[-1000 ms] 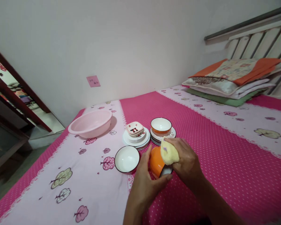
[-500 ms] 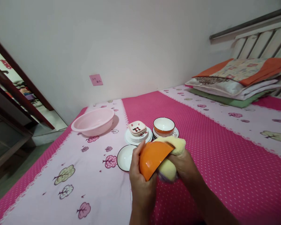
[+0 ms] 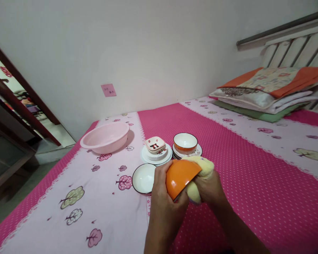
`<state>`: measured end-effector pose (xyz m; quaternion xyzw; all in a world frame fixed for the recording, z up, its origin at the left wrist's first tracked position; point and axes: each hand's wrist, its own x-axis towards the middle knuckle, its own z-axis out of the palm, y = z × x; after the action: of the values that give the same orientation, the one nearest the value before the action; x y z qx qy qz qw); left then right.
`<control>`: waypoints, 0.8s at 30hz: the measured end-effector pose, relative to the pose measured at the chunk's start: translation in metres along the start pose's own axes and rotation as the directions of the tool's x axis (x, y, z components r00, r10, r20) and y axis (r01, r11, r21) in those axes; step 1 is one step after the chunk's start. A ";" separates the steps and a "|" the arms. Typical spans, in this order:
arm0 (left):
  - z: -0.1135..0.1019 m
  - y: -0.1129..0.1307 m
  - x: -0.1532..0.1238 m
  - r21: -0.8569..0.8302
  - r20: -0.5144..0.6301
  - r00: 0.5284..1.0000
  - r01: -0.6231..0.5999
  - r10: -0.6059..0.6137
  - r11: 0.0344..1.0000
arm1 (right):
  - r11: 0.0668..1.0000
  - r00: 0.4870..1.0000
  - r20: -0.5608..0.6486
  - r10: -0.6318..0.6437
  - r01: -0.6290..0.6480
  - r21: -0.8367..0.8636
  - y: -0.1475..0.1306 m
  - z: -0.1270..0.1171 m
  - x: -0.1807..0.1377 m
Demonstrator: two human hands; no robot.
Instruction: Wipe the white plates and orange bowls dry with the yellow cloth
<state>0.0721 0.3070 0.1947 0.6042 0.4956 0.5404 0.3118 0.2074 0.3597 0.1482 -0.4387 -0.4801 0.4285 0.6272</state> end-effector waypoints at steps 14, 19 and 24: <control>-0.005 -0.012 0.006 0.220 -0.021 0.966 0.257 -0.259 0.941 | 0.508 0.758 0.336 -0.559 0.634 -0.583 -0.006 -0.022 0.003; 0.003 -0.039 0.008 -0.037 -0.119 0.956 0.266 -0.268 0.963 | 0.884 0.997 -0.006 -0.075 0.064 -0.463 -0.001 -0.009 0.008; 0.008 -0.054 0.010 -0.283 -0.294 0.887 0.274 -0.355 0.919 | 0.950 0.953 0.025 0.301 -0.298 -0.092 0.011 0.013 -0.001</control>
<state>0.0644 0.3347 0.1469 0.3720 0.5667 0.6328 0.3742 0.1929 0.3628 0.1398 -0.5249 -0.4382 0.5059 0.5258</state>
